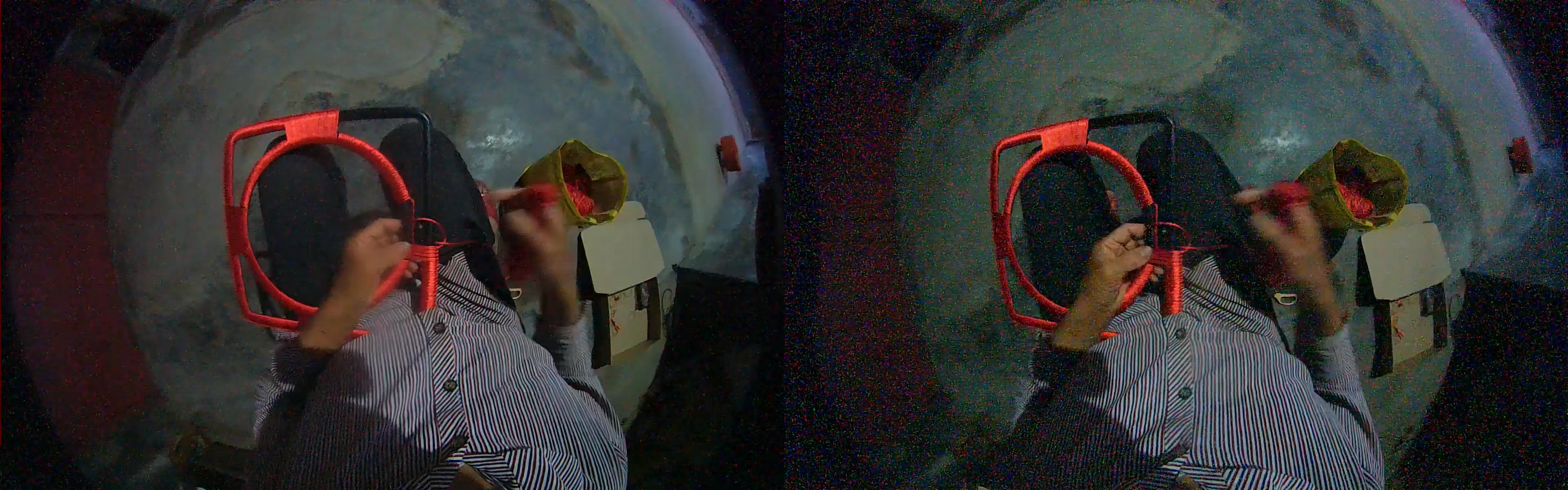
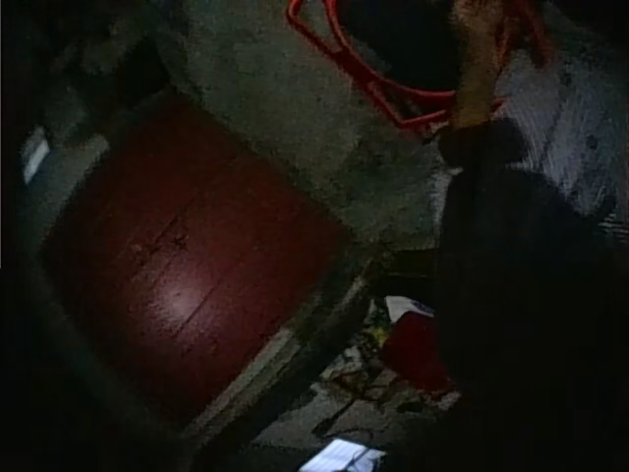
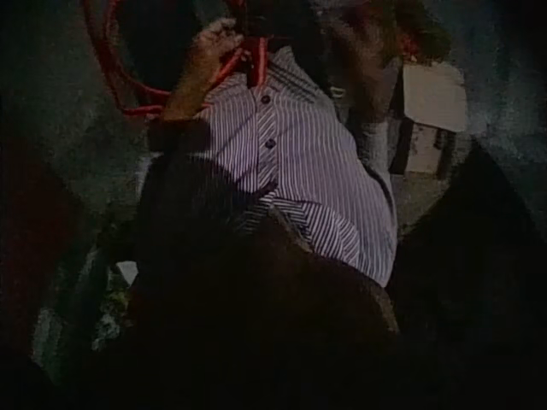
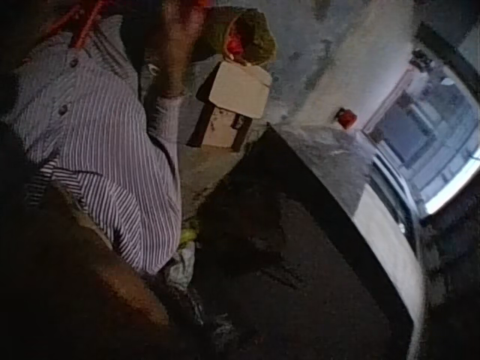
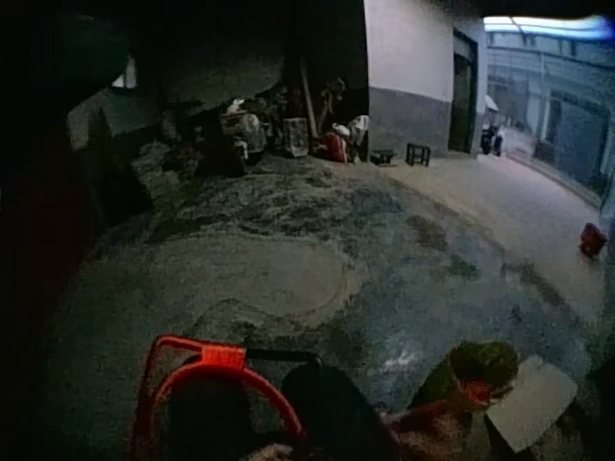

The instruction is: Wrapping a red metal frame with red cord.

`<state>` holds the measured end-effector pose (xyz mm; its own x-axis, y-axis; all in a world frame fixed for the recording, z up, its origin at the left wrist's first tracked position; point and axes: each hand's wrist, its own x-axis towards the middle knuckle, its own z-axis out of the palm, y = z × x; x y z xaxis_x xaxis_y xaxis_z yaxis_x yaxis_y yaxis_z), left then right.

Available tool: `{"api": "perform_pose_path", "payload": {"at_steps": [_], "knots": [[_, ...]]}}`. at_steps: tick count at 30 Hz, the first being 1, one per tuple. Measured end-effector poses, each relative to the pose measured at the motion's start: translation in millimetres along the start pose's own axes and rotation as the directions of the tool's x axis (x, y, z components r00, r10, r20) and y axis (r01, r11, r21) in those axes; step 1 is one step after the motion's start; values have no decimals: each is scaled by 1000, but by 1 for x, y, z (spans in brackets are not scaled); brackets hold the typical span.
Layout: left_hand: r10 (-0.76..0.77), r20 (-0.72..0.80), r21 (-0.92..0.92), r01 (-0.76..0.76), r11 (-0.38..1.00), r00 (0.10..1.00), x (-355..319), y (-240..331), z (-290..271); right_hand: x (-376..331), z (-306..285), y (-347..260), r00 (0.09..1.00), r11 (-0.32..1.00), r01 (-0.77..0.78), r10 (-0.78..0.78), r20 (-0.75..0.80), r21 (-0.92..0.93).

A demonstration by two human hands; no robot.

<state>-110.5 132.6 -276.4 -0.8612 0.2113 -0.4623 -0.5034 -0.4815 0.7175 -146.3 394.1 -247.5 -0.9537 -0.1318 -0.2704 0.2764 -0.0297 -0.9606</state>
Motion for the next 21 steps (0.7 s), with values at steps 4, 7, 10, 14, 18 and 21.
{"api": "perform_pose_path", "payload": {"at_steps": [4, 7, 10, 14, 18, 21], "knots": [[-2, -3, 196, 3, 981, 1000, -2, 3, 4, 2, 42, 18, 941, 873, 289, -184, 283, -393], [3, -19, 164, 0, 986, 1000, 0, 0, 0, 7, 38, 18, 959, 977, 201, -182, 217, -67], [-33, -70, 240, 49, 970, 997, 12, -7, -8, -6, 25, -6, 977, 992, -57, 33, 212, 111], [75, -59, 197, -62, 978, 995, 7, -4, -1, 1, -46, -15, 991, 986, -135, 133, -30, -96], [-13, -1, -190, 12, 982, 1000, 14, -8, -14, -6, -204, -25, 899, 946, 149, -9, -437, 287], [1, 44, -316, 13, 949, 999, 19, -10, -17, 0, -316, 28, 865, 782, 477, -338, -370, 402]]}}
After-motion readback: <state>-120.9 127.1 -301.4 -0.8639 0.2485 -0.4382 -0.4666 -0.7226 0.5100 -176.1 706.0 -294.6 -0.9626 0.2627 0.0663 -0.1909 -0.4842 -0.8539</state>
